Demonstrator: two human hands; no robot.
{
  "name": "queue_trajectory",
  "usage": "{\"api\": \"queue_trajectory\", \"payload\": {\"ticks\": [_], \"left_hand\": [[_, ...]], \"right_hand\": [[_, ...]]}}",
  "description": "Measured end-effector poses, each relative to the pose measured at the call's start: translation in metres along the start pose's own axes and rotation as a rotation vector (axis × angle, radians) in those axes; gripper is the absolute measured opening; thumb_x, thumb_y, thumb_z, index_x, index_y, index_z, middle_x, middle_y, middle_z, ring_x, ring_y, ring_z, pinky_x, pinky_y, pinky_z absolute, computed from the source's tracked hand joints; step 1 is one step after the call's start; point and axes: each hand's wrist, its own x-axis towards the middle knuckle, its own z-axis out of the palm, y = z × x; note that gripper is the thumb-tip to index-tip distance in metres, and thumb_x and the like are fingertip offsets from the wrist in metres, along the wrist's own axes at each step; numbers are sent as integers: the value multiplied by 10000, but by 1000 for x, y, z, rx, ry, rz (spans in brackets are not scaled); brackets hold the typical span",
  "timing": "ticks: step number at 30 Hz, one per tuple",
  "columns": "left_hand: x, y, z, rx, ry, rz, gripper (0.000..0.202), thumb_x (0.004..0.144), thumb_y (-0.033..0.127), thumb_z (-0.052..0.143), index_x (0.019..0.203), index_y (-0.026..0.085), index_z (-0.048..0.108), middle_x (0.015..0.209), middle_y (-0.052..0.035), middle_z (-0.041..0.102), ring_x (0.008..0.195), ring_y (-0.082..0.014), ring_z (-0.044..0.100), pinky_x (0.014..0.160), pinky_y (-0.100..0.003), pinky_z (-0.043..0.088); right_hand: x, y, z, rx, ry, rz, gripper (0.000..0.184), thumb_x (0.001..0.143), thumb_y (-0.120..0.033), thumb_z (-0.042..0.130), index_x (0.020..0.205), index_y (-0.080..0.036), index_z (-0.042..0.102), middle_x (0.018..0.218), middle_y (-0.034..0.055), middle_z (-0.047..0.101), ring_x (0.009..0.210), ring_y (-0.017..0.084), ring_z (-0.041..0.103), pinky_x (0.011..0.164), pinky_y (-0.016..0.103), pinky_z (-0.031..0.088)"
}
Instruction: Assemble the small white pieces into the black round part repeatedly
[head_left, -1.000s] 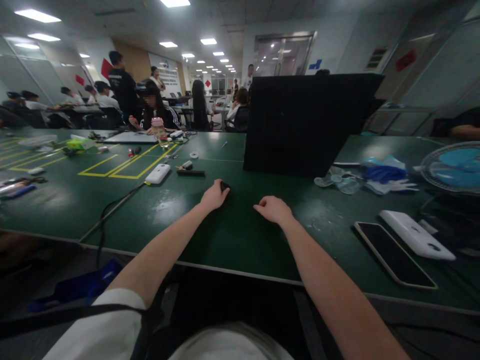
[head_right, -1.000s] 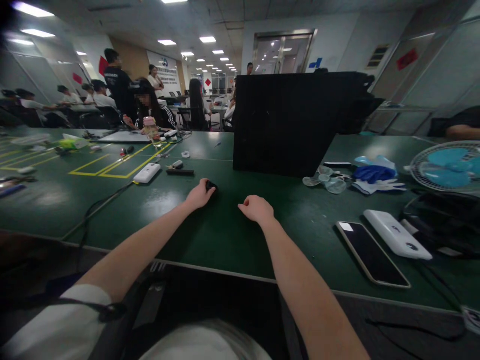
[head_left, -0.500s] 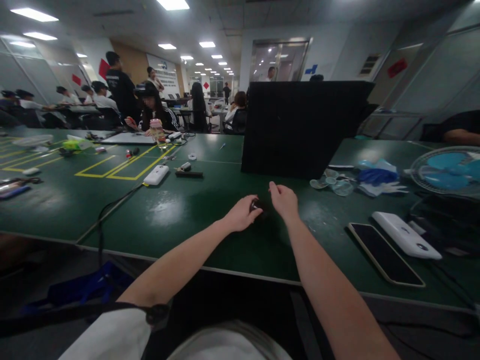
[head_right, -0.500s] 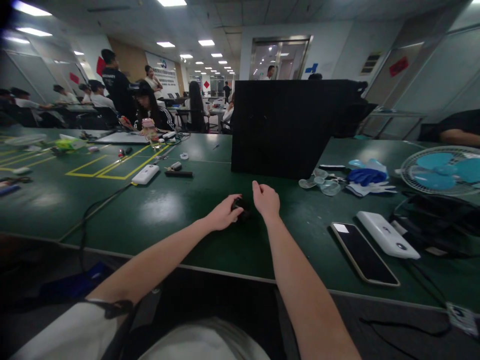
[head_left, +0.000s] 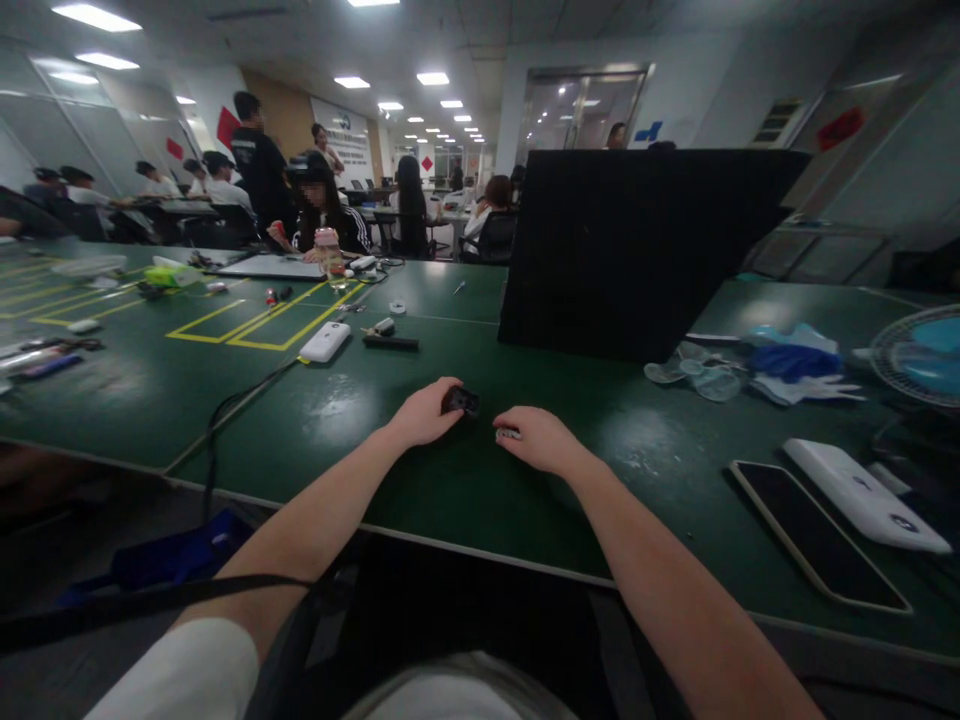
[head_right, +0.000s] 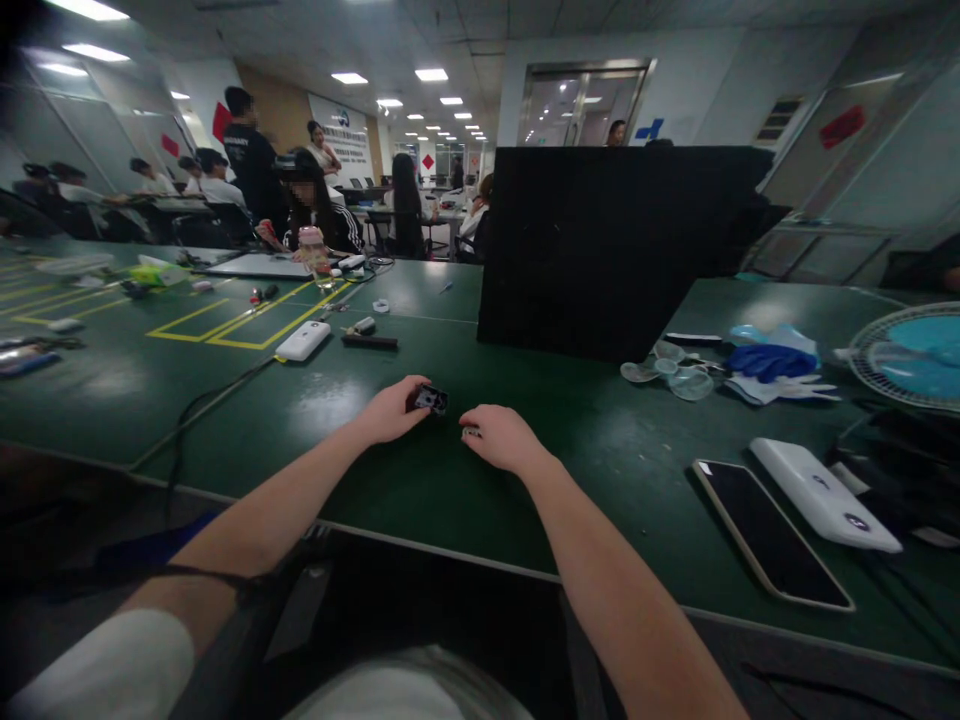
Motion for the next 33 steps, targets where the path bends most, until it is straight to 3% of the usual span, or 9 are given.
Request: {"api": "queue_trajectory", "payload": {"ticks": [5,7,13,17,21,23,27,29,33], "left_hand": [[-3,11,6,-99,-84,24,533,795,307,690,1310,260,563,983,-32,733,873,-218,711,815,-358,564],[-5,14,10,-140,-118,27,543,777,329,710,1298,256,574,963,-28,736,855,-212,713,788,-349,567],[-6,19,12,-139,-110,8,489,796,381,697,1251,239,585,966,-41,741,863,-219,712,794,-362,562],[-6,17,9,-125,-103,-55,480,807,363,696,1258,250,576,1011,-47,744,888,-228,715,812,-371,562],[-5,14,7,-126,-75,-90,468,816,367,698,1256,257,584,1045,-55,743,941,-247,717,861,-388,557],[-3,12,8,-148,-69,-100,462,815,382,703,1246,258,593,1063,-59,739,957,-247,714,876,-389,557],[2,8,13,-210,-54,-139,463,809,372,708,1237,228,604,1064,-69,734,953,-235,703,891,-395,558],[3,6,15,-231,-41,-153,470,798,337,714,1238,211,605,1053,-75,737,939,-232,700,889,-393,558],[2,5,15,-222,-56,-133,484,777,305,724,1238,209,607,1025,-67,743,914,-227,700,875,-383,559]], "right_hand": [[0,-5,3,133,315,-61,194,937,-364,601,1018,-230,715,1119,59,723,1068,235,641,927,409,501],[2,-12,7,142,365,-112,167,942,-355,606,954,-230,716,1121,56,724,1100,236,630,970,428,485],[5,-12,8,40,270,-193,197,933,-369,621,1013,-259,764,1358,57,636,1282,276,532,1057,485,435],[-7,11,-13,61,311,30,320,953,-441,564,1165,-262,724,1287,69,661,1159,265,602,962,438,496],[-13,28,-25,21,184,217,438,885,-532,623,1206,-247,710,1220,92,675,1003,279,646,832,423,537],[-10,30,-20,-8,199,180,468,889,-461,631,1312,-261,655,1351,93,613,1121,301,615,903,441,529],[6,25,3,-93,172,39,531,898,-204,589,1419,-305,570,1574,62,432,1421,343,397,1099,533,408],[16,22,14,-146,128,9,518,904,-159,561,1400,-308,586,1555,68,464,1419,347,400,1100,548,399],[28,21,22,-228,126,15,391,969,-240,484,1327,-296,630,1336,108,630,1175,310,590,942,484,511]]}}
